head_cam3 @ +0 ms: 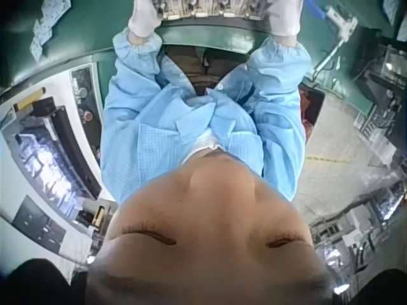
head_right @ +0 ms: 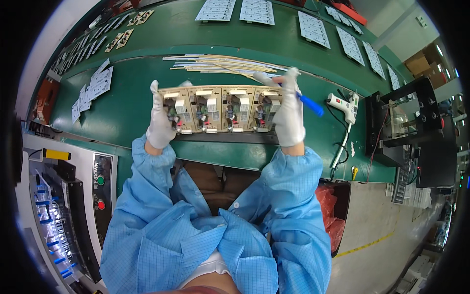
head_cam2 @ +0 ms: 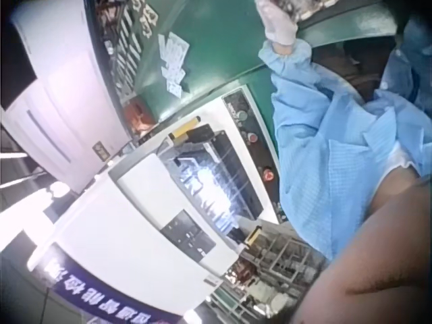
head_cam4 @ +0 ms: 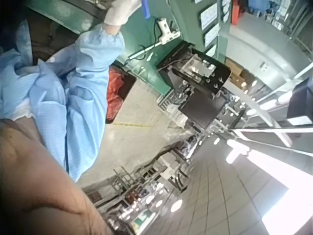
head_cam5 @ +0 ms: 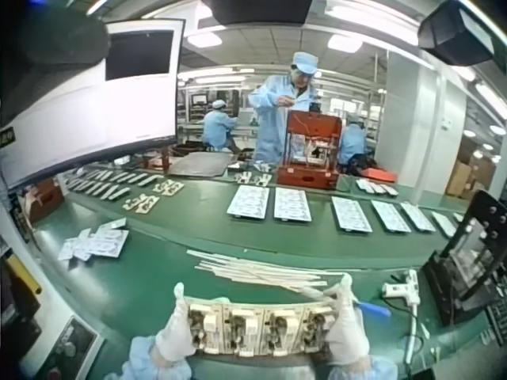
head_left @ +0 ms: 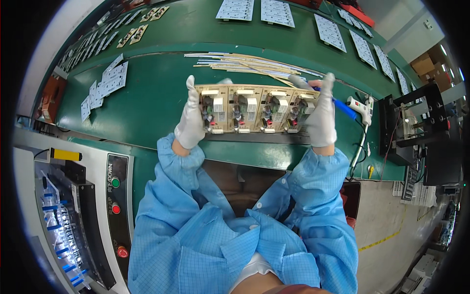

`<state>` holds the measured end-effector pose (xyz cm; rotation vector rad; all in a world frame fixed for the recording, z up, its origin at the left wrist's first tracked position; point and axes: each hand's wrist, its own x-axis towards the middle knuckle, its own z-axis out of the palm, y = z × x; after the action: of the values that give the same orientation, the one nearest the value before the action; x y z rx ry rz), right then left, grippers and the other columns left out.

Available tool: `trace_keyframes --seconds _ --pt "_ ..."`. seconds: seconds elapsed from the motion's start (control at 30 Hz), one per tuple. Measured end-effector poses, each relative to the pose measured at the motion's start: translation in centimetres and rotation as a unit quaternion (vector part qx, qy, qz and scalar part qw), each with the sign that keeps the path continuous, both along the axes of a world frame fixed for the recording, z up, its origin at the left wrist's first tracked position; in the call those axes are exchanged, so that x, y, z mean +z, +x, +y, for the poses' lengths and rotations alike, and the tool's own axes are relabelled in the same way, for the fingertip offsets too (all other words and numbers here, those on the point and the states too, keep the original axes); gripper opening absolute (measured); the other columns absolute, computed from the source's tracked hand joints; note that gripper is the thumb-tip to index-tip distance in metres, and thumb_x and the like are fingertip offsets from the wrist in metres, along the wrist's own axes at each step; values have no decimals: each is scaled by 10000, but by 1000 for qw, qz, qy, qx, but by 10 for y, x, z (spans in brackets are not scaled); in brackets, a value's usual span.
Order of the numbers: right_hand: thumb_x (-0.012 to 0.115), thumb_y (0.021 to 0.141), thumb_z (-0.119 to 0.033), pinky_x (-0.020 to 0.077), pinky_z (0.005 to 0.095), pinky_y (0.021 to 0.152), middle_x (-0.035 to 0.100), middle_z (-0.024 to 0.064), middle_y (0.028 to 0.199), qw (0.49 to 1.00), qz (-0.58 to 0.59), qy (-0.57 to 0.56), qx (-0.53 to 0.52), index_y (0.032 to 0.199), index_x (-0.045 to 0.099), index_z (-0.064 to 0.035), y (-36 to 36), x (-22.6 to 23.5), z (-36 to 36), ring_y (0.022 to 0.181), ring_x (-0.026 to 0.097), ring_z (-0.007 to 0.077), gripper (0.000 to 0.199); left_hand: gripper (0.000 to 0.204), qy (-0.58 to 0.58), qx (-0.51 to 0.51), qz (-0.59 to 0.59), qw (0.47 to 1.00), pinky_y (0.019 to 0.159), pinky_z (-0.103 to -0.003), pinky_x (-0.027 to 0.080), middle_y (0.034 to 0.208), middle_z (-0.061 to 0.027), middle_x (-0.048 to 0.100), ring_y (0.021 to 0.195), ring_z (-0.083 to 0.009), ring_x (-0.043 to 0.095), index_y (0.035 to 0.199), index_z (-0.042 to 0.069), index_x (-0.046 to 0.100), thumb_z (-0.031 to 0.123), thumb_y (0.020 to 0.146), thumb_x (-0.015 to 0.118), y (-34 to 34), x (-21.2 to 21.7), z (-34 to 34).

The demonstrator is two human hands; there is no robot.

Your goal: Inspecting, marking with a pen, and sorting printed circuit boards on an industrial assembly line.

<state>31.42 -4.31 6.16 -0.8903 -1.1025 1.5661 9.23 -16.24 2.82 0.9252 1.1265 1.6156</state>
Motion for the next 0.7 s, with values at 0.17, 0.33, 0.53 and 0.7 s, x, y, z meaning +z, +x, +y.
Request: trace_keyframes --seconds 0.17,0.33,0.53,0.7 --pt "372 1023 -375 492 268 769 693 172 899 989 -67 130 -20 1018 501 6 10 -18 -17 792 651 171 402 929 12 -9 -119 993 990 -321 449 1197 -144 624 1087 -248 600 1195 -55 587 652 939 42 5 6 -2" --pt "376 1025 -347 537 317 730 684 182 831 971 -103 198 -90 1012 493 -4 35 -36 -40 701 670 237 362 873 -21 54 197 979 888 -281 506 902 -122 720 874 -207 679 937 -29 699 558 986 55 22 10 -13" --pt "422 944 4 381 365 1021 517 230 1259 735 -395 515 -198 1284 477 60 29 -53 0 1150 516 328 350 751 -2 78 240 968 815 -279 510 893 -161 703 789 -194 668 1051 -64 632 524 1005 169 3 1 19" --pt "467 990 -387 389 314 947 552 140 1199 949 -262 160 -76 1194 534 94 6 -54 26 1053 521 192 526 623 -96 108 260 955 936 -325 407 1164 -198 604 1025 -258 566 1196 -78 537 467 995 312 -10 -13 51"
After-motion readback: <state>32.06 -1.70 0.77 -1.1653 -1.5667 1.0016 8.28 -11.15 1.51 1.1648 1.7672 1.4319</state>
